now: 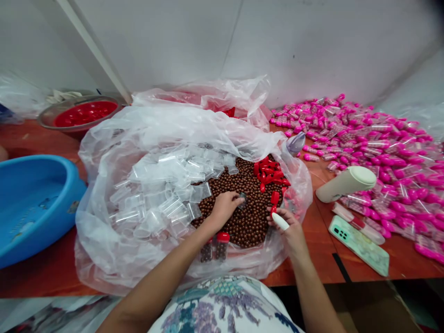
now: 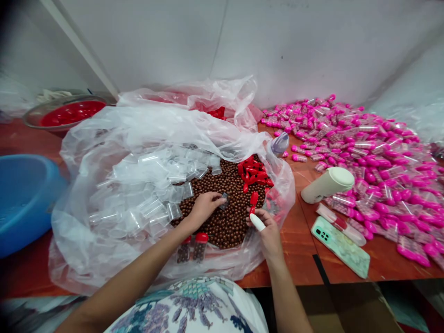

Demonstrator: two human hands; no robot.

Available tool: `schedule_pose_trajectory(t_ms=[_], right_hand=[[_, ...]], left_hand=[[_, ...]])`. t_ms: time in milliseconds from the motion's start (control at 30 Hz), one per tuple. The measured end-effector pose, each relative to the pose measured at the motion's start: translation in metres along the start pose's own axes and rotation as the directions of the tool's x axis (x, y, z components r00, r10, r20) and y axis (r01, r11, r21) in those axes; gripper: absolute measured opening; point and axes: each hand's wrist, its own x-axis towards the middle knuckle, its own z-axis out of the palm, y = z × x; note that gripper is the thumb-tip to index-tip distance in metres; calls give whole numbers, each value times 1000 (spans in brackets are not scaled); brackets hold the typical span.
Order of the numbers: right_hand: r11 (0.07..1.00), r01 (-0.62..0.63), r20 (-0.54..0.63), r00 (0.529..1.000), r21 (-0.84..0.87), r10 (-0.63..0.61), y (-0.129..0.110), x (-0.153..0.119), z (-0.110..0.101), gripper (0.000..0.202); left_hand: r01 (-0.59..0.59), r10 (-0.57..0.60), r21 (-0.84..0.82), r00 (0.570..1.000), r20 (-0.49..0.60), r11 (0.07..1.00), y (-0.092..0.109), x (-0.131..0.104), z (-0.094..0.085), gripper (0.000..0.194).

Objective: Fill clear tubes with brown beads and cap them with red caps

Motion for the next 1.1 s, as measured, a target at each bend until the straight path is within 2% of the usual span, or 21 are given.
schedule_pose_trajectory(t_ms=[167,367,467,567,700,833,933,1100], right_hand=[[1000,-20,40,999,13,20,5,-2,5,30],[999,-30,144,989,43,23,5,-6,13,70],[999,-33,199,980,32,26,5,-10,14,80],[999,-34,234,972,18,29,8,-12,14,81],[999,-38,257,966,30,29,11,-13,14,78],[997,-45,233,972,64,29,11,-14,15,70],[997,-60,184,982,55,49,11,-14,17,52],[998,2,178,984,-61,9,9,-9,20,35]], left_hand=[[-37,29,-83,996,-90,996,-2,5,10,27],[-84,38,-237,980,-194,968,-3,6,19,28],[-80,12,-302,975,-221,950,-1,8,23,29],[-26,-48,-404,984,-172,914,1,9,25,33],[13,-89,-568,990,-106,823,1,11,23,32],[61,-112,-654,993,-37,754,3,7,16,31],[116,-137,-714,990,28,690,7,-4,7,32],[178,-113,-842,984,140,510,15,-35,-11,35]])
